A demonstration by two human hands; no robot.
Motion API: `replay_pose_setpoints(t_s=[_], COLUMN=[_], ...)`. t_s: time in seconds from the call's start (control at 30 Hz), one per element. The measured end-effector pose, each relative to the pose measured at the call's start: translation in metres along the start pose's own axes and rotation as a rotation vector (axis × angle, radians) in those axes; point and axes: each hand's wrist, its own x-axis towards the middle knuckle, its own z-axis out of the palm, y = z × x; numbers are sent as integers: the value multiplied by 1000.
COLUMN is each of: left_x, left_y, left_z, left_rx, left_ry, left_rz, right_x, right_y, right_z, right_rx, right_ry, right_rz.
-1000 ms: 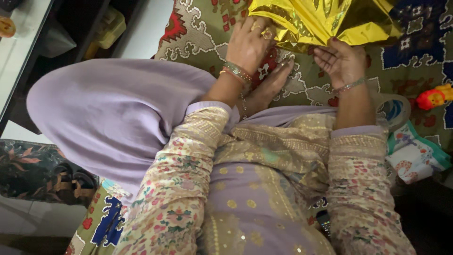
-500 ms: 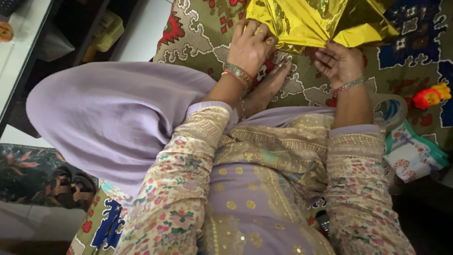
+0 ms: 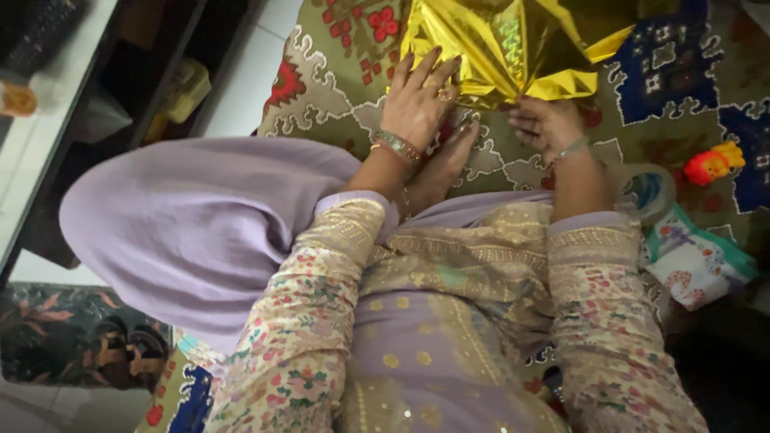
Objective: The person wraps a small box with gold foil paper while sitting on a bed. They fold the paper around the box, tear off pieces of clear tape, and press the tape onto the paper to secure the folds.
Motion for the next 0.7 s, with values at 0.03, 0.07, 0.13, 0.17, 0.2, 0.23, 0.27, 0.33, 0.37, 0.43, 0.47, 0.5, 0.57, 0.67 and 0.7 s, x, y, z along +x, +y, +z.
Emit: replay_pose_setpoints(t_s=[0.03,0.07,0.13,0.17,0.2,0.23,0.27,0.33,0.37,0.43,0.47,0.5,0.57,0.67,0.7], left_x=[1,1,0,0,-1,-2,-3,-5,-6,-8,-8,-8,-8,-7,-7], left_y=[1,1,1,1,1,0,0,-2,-3,-4,-4,-3,-3,-2,-1], left_z=[0,0,1,3,5,8,11,18,21,26,28,29,29,28,28], left_rx=[20,1,-39,-41,-42,-43,-29,0,6,17,22,28,20,-6,-6], left_ry=[-32,-10,33,31,29,27,25,20,15,6,-10,-26,-44,-49,-48], left_rz=[9,17,30,38,39,41,46,54,66,93,84,76,65,62,65], right_x=[4,8,12,13,13,11,9,2,-3,-14,-20,-25,-32,-37,-37], right_y=[2,5,8,9,9,9,8,4,0,-9,-14,-18,-26,-30,-28], right_z=[-1,-2,-5,-5,-5,-4,-2,2,3,6,7,10,15,19,20], right_rx=[-19,-38,-60,-64,-74,-69,-69,-68,-66,-49,-33,-16,41,-15,-58], right_ry=[-2,-3,10,24,34,46,54,68,74,79,77,76,66,-60,-121], right_rz=[15,31,36,25,16,2,-10,-18,-15,-5,-2,2,22,30,29])
